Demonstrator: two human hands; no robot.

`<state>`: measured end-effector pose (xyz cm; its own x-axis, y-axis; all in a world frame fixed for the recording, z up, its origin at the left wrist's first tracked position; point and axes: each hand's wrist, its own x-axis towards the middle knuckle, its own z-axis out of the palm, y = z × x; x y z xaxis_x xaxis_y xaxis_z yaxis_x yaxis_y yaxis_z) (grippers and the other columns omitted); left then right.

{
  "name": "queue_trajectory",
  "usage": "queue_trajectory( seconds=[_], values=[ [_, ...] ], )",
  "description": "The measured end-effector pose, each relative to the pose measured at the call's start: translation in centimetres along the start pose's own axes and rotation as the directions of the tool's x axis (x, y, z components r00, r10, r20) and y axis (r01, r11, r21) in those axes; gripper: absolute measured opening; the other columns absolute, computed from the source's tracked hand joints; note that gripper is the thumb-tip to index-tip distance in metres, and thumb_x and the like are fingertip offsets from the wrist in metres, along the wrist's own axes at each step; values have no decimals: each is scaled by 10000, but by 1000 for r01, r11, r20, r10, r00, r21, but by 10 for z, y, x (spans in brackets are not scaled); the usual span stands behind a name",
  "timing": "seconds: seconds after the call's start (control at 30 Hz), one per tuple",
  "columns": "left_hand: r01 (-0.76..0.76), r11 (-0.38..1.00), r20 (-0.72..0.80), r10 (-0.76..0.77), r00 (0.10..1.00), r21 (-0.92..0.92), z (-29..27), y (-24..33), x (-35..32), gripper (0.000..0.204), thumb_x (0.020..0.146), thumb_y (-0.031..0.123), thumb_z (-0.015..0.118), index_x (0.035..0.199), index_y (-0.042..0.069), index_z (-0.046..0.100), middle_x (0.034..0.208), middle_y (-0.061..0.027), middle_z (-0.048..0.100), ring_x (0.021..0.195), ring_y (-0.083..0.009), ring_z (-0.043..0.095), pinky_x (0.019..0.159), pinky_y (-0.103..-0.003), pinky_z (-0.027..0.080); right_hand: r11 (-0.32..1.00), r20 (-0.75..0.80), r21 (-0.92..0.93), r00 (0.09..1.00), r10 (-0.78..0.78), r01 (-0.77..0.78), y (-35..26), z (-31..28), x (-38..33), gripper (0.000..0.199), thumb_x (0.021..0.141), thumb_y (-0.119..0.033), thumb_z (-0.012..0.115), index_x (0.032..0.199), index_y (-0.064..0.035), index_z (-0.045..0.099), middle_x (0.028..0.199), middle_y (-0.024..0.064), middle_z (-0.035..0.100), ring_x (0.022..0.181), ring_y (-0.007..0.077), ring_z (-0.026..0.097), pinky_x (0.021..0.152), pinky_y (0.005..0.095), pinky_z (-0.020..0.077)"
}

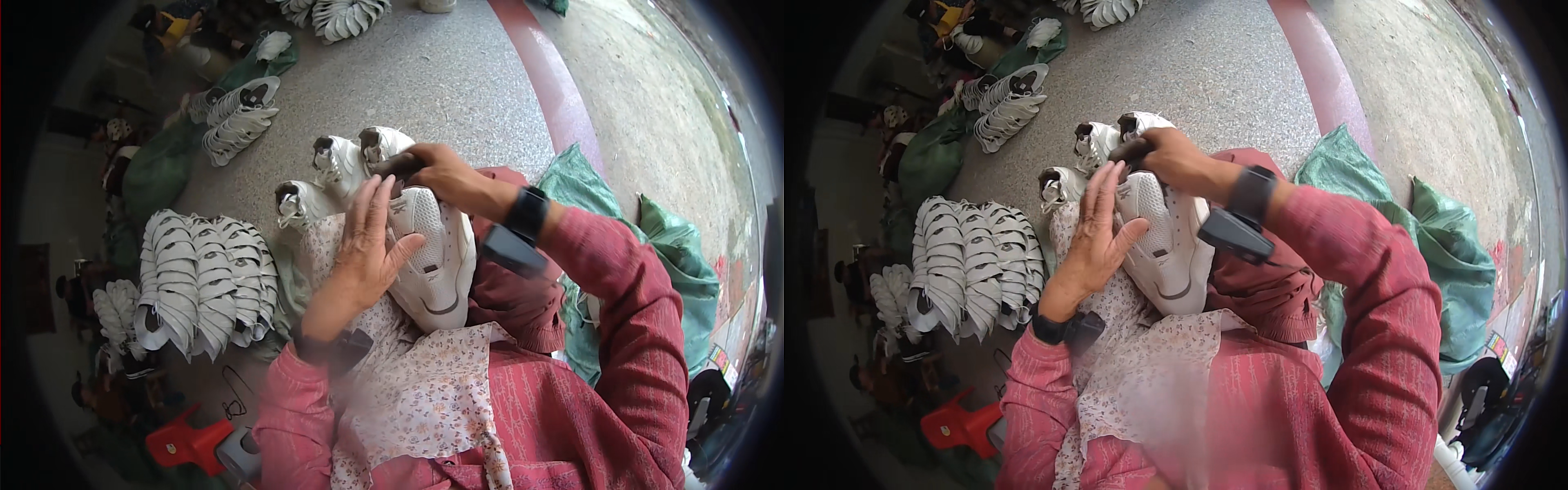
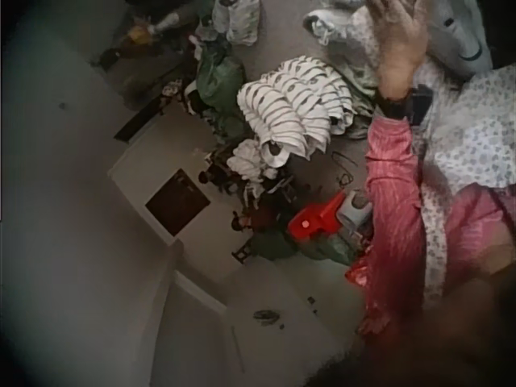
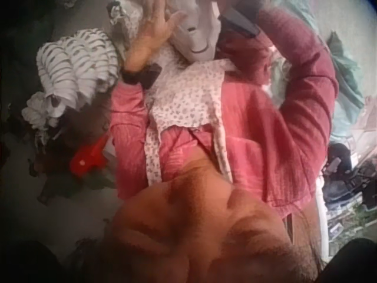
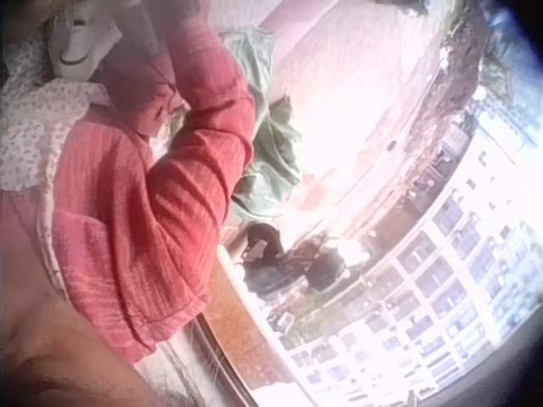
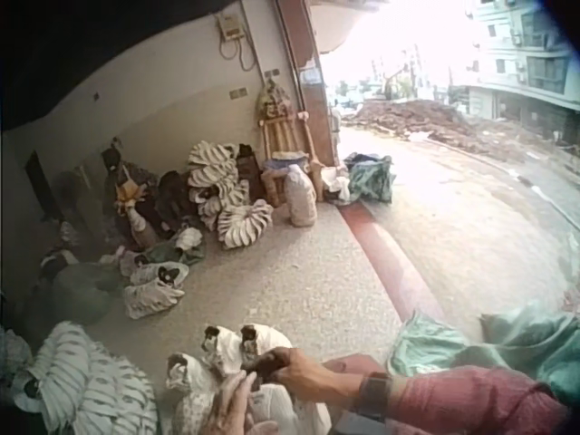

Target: The person sits on the floor and threads a white shoelace through the eyelets of a white sneaker. They pull the lace through the holes and adjust the tension repeatedly to complete the lacing process.

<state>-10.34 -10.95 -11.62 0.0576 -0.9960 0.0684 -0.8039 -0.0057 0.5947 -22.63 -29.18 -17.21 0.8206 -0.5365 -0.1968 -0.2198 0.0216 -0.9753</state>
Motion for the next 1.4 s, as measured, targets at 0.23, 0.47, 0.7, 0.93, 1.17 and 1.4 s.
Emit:
queue_trajectory(
  seconds=[0.23, 0.47, 0.7, 0.93, 1.17, 1.4],
  values=[
    [103, 995, -29, -104, 994, -13, 10, -9, 20, 871, 910, 429, 704, 1538, 18, 264, 1422, -204, 420, 1337, -351, 406, 1128, -456, 331, 951, -160, -146, 942, -295, 273, -29, 4, -30, 567, 1032, -469, 474, 975, 62, 667, 974, 159, 661, 863, 217, 606, 758, 373, 492],
    [84, 991, -96, -94, 991, -103, 9, 2, 17, 1018, 771, 381, 830, 1531, 7, 265, 1340, -238, 473, 1271, -394, 435, 1092, -481, 344, 988, -290, 127, 956, -48, 88, 12, -1, -18, 563, 1054, -520, 448, 842, -26, 616, 714, -37, 439, 684, 78, 378, 607, 259, 341],
    [90, 995, -174, -81, 982, 47, 18, 19, 15, 1034, 708, 224, 856, 1527, 14, 261, 1356, -239, 441, 1280, -419, 394, 1095, -516, 339, 946, -392, -121, 861, -323, 300, -4, 23, -38, 528, 1032, -421, 510, 942, 78, 659, 1025, 201, 629, 900, 316, 617, 812, 393, 484],
    [86, 967, -113, -116, 987, -241, 26, 5, 19, 914, 808, 211, 771, 1545, 31, 261, 1398, -191, 448, 1303, -345, 408, 1130, -452, 320, 958, -385, -281, 907, -173, 63, 23, 19, -20, 567, 999, -472, 496, 909, 73, 625, 935, 289, 642, 886, 443, 635, 794, 475, 477],
    [89, 640, -24, -165, 986, -763, 14, -14, 16, 547, 1057, 310, 461, 1507, 17, 357, 1378, -119, 501, 1320, -236, 440, 1176, -366, 259, 992, -399, -14, 909, -121, 126, 39, 20, -16, 609, 1062, -456, 378, 956, 90, 624, 954, 295, 659, 933, 442, 621, 851, 463, 457],
    [-73, 995, -125, 63, 990, -75, -3, -22, 14, 461, 1039, 368, 483, 1351, 36, 549, 1259, -134, 581, 1193, -329, 485, 1063, -417, 364, 947, -302, -34, 900, -315, 320, 10, 27, -51, 413, 1050, -306, 516, 954, 76, 642, 1279, 214, 604, 1174, 263, 561, 972, 355, 448]
  ],
)
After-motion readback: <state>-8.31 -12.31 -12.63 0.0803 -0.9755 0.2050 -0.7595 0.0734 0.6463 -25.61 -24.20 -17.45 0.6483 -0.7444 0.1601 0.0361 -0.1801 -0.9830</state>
